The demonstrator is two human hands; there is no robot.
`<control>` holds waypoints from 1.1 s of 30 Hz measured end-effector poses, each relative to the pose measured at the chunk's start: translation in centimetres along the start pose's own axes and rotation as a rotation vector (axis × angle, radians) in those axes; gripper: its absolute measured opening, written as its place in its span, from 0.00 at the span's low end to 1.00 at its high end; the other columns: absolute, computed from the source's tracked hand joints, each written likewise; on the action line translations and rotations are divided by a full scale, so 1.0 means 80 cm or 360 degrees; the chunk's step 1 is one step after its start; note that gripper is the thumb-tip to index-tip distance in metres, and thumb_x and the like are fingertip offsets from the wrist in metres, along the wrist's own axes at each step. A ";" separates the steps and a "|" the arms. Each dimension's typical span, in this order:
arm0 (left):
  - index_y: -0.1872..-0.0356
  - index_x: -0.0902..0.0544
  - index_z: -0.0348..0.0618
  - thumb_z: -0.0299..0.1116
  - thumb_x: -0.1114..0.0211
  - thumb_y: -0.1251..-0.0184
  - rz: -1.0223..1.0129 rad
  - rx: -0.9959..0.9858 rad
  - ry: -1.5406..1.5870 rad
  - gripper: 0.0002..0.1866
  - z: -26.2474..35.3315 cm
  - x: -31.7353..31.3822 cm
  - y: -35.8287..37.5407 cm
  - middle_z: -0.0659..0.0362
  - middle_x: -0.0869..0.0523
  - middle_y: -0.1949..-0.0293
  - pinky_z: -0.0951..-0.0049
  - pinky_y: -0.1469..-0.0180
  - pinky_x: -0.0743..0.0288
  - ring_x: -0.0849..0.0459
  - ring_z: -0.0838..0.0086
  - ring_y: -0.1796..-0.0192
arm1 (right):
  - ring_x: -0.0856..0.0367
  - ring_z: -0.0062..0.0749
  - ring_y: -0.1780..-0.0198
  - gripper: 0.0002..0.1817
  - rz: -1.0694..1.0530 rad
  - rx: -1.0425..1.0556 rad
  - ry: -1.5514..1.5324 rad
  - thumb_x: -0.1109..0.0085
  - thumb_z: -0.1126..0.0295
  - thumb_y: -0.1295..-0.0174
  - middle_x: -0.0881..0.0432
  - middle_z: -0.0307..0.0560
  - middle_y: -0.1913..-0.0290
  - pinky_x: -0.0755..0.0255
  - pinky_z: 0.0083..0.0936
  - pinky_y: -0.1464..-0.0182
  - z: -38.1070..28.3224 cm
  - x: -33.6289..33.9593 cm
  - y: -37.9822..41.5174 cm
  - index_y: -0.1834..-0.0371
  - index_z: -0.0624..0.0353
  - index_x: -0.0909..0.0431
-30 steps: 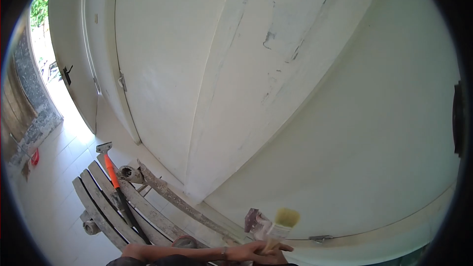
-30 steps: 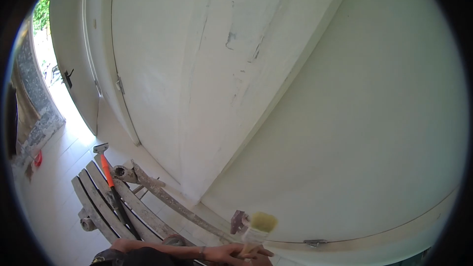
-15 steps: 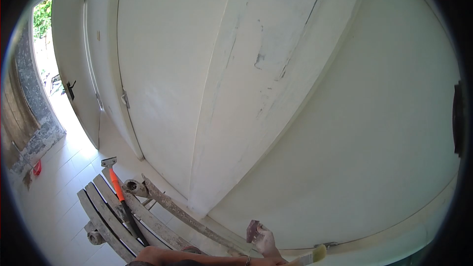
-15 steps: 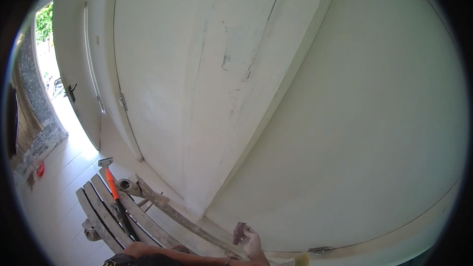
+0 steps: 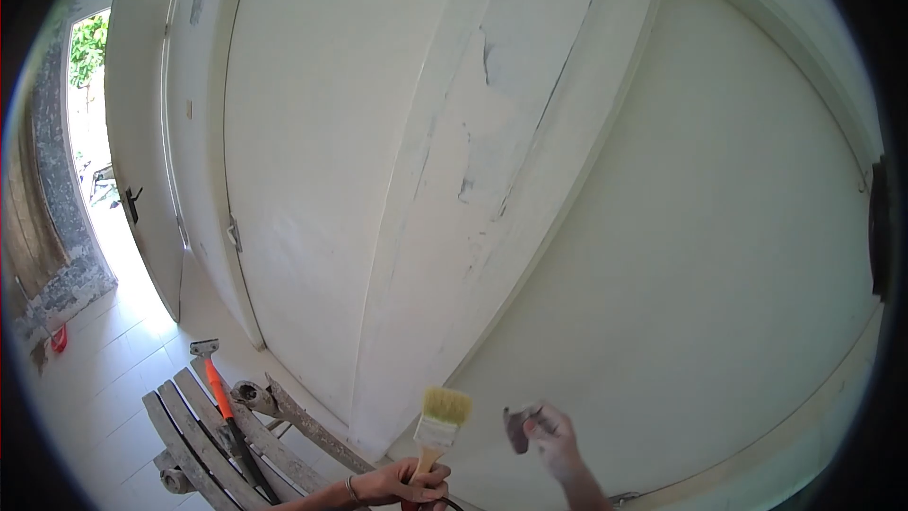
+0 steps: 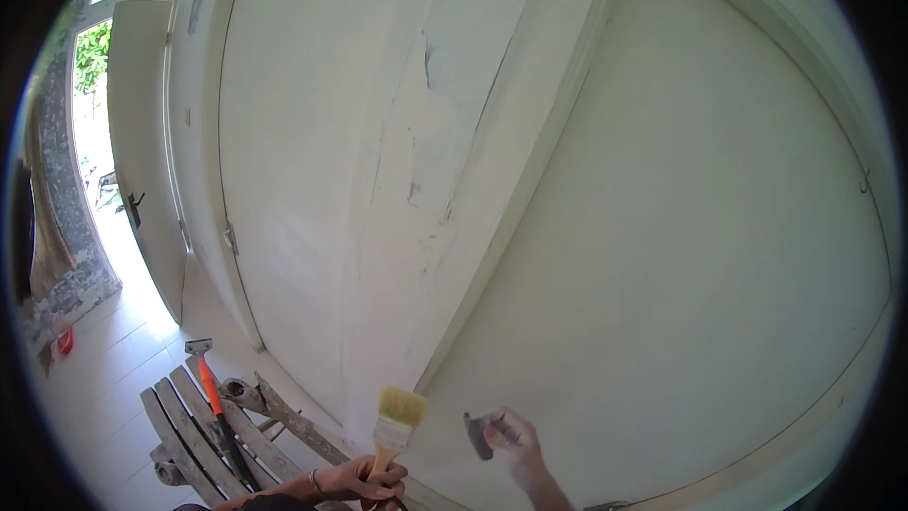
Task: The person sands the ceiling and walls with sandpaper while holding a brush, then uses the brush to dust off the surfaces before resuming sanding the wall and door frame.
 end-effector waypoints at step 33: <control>0.76 0.35 0.41 0.33 0.49 0.24 0.0701 -0.1360 0.0583 0.17 0.225 -0.119 0.007 0.61 0.36 0.71 0.80 0.87 0.39 0.38 0.76 0.75 | 0.20 0.40 0.40 0.18 0.0561 0.2347 0.2598 0.40 0.79 0.47 0.15 0.52 0.49 0.29 0.38 0.38 -0.407 -0.179 -0.150 0.50 0.59 0.21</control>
Point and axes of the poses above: each hand's wrist, its own y-axis away from the middle knuckle, its own x-axis out of the back of the hand, z = x × y, the point moved 7 cm from there along -y, towards the middle knuckle
